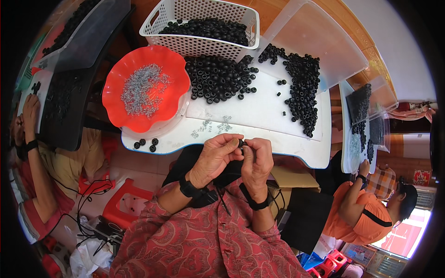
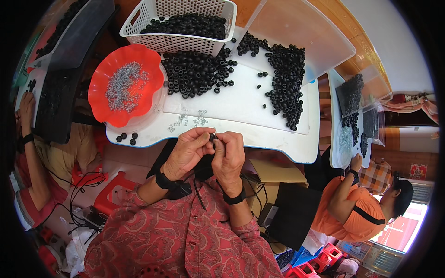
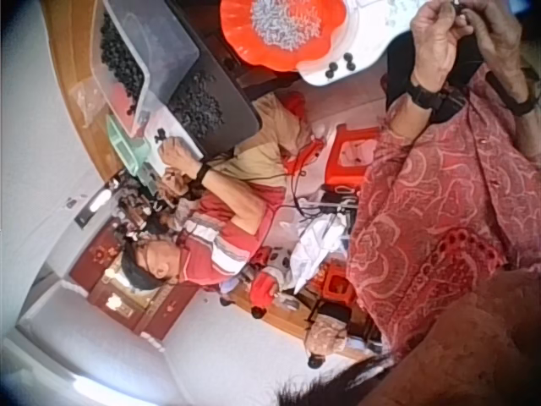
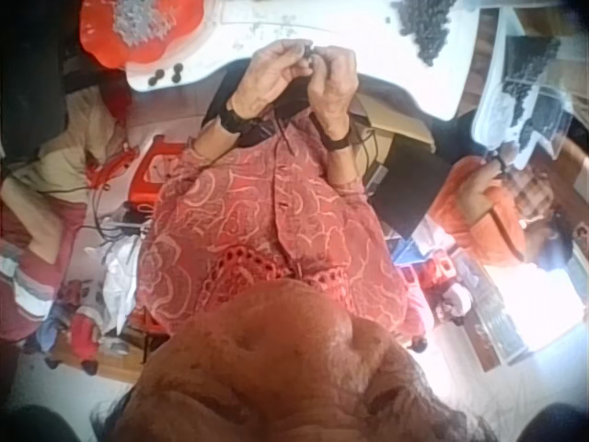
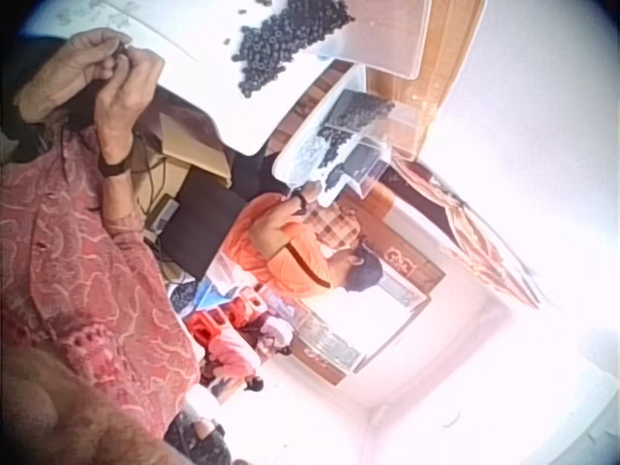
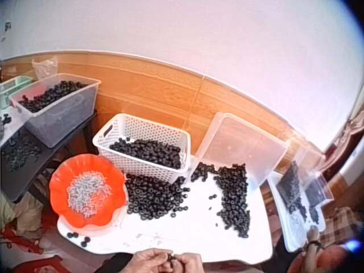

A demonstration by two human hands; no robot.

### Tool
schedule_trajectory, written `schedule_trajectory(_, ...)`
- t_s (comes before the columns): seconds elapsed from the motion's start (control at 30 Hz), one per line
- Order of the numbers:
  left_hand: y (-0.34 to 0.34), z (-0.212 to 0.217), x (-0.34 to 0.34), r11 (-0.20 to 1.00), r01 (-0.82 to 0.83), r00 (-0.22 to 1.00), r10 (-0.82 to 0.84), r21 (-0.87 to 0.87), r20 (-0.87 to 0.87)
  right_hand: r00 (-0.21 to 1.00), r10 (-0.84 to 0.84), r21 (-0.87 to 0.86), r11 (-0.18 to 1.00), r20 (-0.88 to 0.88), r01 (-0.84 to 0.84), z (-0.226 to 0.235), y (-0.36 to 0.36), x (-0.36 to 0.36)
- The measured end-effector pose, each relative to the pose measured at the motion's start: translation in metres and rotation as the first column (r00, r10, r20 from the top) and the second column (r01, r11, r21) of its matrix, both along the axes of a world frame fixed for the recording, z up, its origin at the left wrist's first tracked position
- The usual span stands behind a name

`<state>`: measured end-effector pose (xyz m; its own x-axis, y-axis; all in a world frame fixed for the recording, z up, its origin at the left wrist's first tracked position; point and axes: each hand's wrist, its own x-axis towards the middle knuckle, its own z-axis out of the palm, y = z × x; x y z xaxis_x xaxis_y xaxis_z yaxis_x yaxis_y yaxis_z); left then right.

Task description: Assembling small black plastic components with metal springs at a shared table.

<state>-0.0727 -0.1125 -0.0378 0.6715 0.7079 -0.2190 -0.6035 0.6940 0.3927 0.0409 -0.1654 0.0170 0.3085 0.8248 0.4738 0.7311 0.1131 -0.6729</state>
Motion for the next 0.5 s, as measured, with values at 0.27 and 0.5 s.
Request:
schedule_trajectory(0.27,-0.0009,-0.0006,0.0008,1.000,-0.024,1.000,0.023,-0.021,-0.005,1.000,0.002,0.003,1.000,0.030,-0.002,0.0017,-0.0002,-0.0016)
schedule_trajectory(0.5,-0.0025,-0.0065,-0.0010,0.999,-0.041,0.995,0.043,0.030,-0.085,0.997,0.011,-0.007,1.000,0.073,-0.010,-0.0017,-0.0021,-0.0009)
